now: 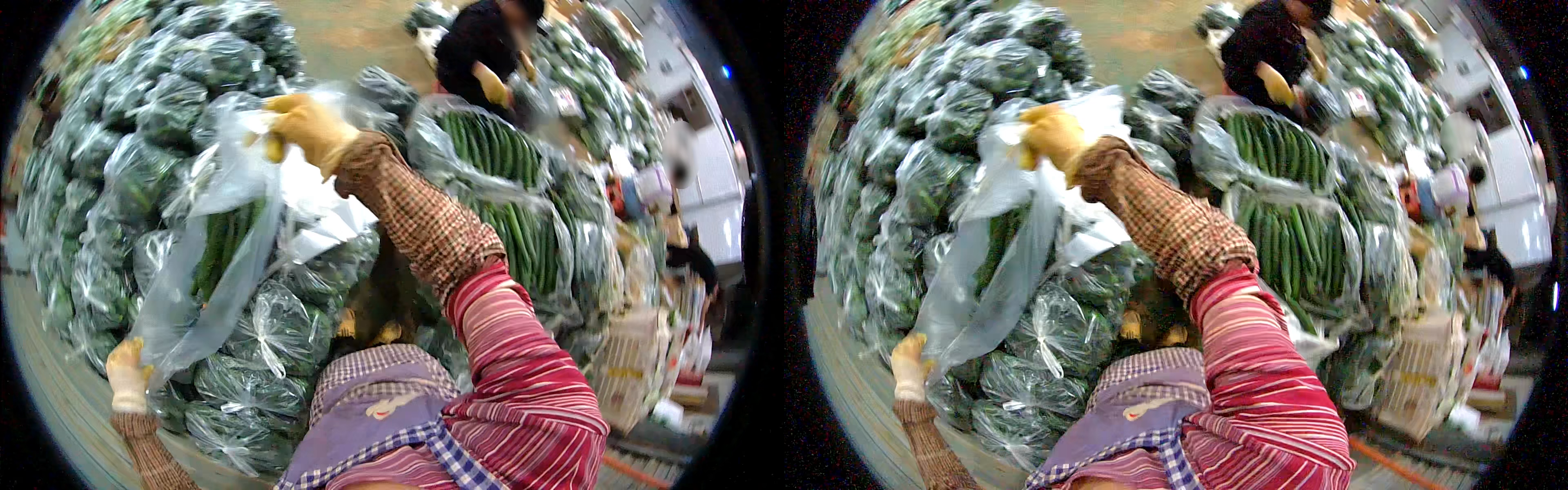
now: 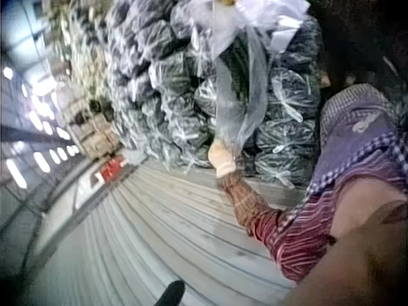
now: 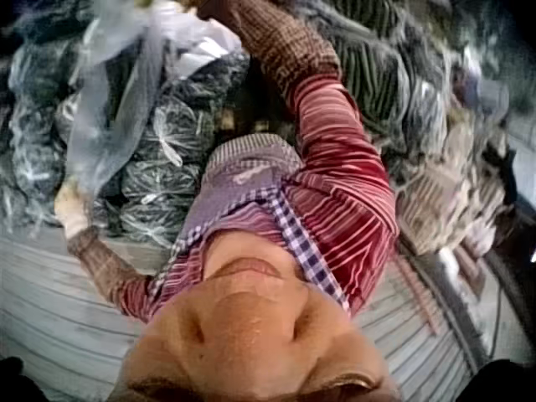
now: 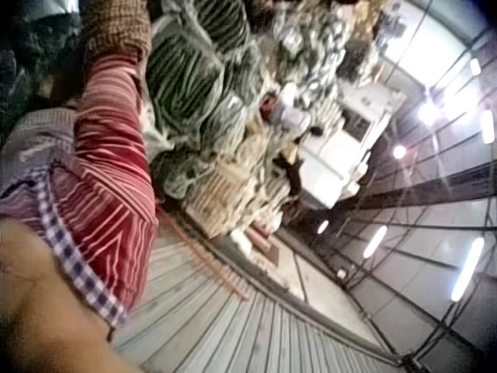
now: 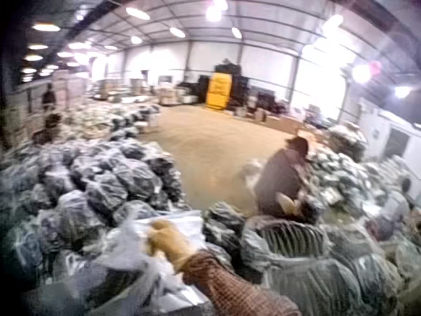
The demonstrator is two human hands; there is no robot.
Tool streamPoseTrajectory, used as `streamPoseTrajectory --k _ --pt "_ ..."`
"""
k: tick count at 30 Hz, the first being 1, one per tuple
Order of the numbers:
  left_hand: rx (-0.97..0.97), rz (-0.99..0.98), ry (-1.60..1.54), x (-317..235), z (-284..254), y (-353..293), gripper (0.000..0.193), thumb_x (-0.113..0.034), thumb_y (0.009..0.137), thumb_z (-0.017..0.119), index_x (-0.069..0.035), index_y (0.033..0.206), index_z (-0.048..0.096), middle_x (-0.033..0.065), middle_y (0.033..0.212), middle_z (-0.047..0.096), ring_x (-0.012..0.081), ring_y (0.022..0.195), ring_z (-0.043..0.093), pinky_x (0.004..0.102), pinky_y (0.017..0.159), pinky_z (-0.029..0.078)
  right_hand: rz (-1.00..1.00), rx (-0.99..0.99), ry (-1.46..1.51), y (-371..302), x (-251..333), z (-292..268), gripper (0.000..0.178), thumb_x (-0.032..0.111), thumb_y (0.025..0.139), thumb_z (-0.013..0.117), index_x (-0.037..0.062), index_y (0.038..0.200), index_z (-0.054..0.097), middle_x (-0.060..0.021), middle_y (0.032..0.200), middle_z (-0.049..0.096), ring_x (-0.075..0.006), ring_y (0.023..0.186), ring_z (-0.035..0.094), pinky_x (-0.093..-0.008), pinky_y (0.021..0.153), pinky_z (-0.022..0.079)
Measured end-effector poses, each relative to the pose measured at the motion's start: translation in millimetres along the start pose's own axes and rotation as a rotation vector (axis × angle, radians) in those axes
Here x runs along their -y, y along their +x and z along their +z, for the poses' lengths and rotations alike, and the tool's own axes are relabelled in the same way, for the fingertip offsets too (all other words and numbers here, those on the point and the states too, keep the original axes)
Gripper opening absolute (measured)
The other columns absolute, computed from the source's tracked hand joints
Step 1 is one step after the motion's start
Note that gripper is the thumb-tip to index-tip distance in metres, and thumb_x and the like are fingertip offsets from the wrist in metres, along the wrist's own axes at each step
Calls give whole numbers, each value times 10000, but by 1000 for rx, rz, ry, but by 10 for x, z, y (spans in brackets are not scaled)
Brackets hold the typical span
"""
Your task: The person picks up green cucumbers from a large pile and places them into clear plastic bags by hand.
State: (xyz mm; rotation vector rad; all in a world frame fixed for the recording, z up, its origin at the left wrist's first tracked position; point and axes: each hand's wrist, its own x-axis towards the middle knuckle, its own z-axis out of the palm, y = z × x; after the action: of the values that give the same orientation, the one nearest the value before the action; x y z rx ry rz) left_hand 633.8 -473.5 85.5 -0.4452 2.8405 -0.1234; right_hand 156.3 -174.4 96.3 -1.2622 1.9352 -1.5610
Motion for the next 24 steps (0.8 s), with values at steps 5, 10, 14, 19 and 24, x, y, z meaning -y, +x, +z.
streamPoseTrajectory --k 5,10,14,19,24 --pt "-167 283 280 -562 -25 -98 713 -131 748 631 -82 1408 367 125 1074 549 319 941 528 385 781 430 323 -95 527 -982 -8 -211 329 51 835 524 -85 1135 536 -163 790 669 -214 706 672 -307 620 545" --pt "-602 -220 287 -1371 -406 -336 604 -110 836 576 -148 1409 385 162 1291 521 363 1029 552 419 871 456 443 49 624 -1500 -112 -152 451 69 777 591 -95 1187 494 -159 837 693 -170 704 643 -276 702 504" --pt "-87 -384 -176 -470 795 -419 480 -165 890 527 -60 1350 441 171 1302 513 311 1097 549 395 968 426 472 146 420 -1797 201 -28 258 185 824 612 -38 953 616 -83 791 695 -161 823 628 -262 801 439" --pt "-526 -229 -2305 -1070 190 15 412 -249 957 456 25 1260 505 170 1267 542 286 1147 524 404 1004 400 218 -79 896 -1889 140 113 237 214 911 521 3 869 621 -69 675 648 -152 621 590 -287 691 462" --pt "-868 -63 -978 -526 -689 543 438 -264 903 564 -61 1287 505 69 891 562 189 798 522 374 772 471 -35 -296 1014 -1691 703 -161 143 98 843 515 20 735 566 -75 620 570 -145 499 523 -293 472 425"
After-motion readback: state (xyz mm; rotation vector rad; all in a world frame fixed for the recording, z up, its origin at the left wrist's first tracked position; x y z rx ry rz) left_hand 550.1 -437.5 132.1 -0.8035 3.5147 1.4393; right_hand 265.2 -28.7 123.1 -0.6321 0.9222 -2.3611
